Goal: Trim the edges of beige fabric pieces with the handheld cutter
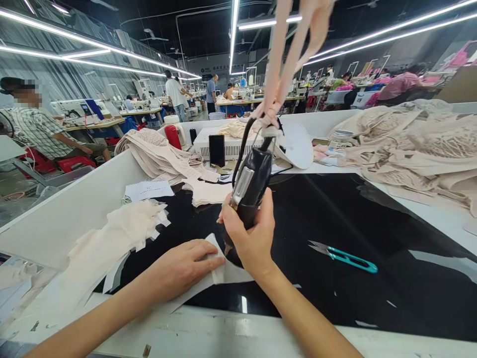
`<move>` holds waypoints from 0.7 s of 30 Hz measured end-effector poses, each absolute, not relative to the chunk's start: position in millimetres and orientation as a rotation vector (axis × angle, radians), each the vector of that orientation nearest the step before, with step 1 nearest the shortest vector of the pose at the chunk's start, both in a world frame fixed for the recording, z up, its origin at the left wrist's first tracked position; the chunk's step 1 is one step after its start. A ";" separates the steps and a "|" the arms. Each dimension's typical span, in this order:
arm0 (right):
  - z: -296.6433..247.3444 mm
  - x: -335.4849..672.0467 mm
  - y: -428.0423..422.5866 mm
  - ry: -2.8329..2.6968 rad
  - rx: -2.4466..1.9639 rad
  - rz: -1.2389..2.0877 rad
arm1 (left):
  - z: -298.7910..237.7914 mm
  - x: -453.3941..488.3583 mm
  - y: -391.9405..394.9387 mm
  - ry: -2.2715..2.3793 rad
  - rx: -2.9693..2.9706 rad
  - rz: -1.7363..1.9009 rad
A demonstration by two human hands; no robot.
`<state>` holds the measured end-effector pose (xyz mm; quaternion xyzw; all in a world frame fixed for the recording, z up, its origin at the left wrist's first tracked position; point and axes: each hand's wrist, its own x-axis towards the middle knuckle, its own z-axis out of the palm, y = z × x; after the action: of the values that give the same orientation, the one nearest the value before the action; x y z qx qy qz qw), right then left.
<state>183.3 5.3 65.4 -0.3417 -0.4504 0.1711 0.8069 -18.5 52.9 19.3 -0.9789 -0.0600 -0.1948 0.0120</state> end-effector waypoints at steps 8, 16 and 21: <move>65.6 204.0 -24.7 -0.939 -0.751 0.344 | 28.9 -10.9 41.5 -0.177 -3.115 -0.702; 58.7 208.5 -43.7 -0.914 -0.837 0.304 | 27.0 4.9 19.1 -0.342 -3.227 -0.516; 60.9 205.5 -45.2 -0.892 -0.826 0.305 | 26.8 0.1 16.5 -0.404 -3.211 -0.436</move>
<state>205.5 -45.2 60.9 -0.3866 -0.4175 0.1425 0.8099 0.1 16.5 26.8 -0.9814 -0.1234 -0.1332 -0.0618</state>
